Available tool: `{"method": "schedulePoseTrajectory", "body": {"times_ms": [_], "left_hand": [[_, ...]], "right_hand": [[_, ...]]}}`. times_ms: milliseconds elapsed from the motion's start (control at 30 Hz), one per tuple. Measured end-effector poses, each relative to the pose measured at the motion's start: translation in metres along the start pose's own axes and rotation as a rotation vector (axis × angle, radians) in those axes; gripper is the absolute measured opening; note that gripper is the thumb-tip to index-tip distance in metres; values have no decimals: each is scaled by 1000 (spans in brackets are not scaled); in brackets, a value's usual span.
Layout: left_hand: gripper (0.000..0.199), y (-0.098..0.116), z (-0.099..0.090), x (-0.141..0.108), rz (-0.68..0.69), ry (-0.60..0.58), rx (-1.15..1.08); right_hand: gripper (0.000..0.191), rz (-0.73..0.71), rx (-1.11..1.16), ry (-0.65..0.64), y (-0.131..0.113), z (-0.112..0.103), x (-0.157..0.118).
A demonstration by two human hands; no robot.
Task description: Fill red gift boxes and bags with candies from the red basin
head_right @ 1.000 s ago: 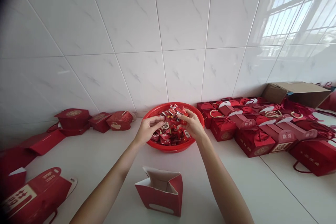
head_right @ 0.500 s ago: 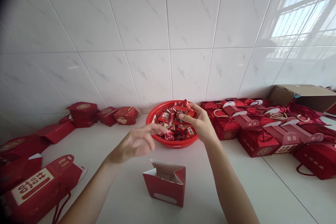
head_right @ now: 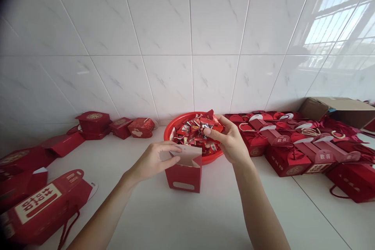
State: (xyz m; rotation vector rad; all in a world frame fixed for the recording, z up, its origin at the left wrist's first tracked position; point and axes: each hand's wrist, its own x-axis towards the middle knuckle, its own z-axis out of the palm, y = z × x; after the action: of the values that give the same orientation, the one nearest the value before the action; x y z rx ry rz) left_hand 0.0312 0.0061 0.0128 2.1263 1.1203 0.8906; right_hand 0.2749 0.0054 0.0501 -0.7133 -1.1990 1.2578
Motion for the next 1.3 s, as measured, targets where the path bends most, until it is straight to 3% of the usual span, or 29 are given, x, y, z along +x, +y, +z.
{"method": "schedulePoseTrajectory", "body": {"times_ms": [233,400,500,600,700,967,1133,1300], "left_hand": [[42,-6,2,4,-61,-154,-70],[54,-9,1,3,-96,-157,-114],[51,-10,0,4,-84,-160,-159],[47,-10,1,5,-57,-182,-201],[48,-10,1,5,-81,-190,-207],[54,-16,3,5,-101,-189,-238],[51,-20,4,6,-65,-178,-255],[46,-18,5,7,-75,-210,-285]], "right_hand": [[36,101,-132,-169,13,10,0],[50,149,-309,-143,24,20,-2],[46,81,-446,-127,27,24,-2],[29,-5,-551,-153,30,25,-3],[20,12,-603,-189,31,26,-3],[12,-66,-783,-239,26,27,-9],[11,-129,-765,-192,28,28,-8],[18,-172,-718,-279,35,39,-9]]}}
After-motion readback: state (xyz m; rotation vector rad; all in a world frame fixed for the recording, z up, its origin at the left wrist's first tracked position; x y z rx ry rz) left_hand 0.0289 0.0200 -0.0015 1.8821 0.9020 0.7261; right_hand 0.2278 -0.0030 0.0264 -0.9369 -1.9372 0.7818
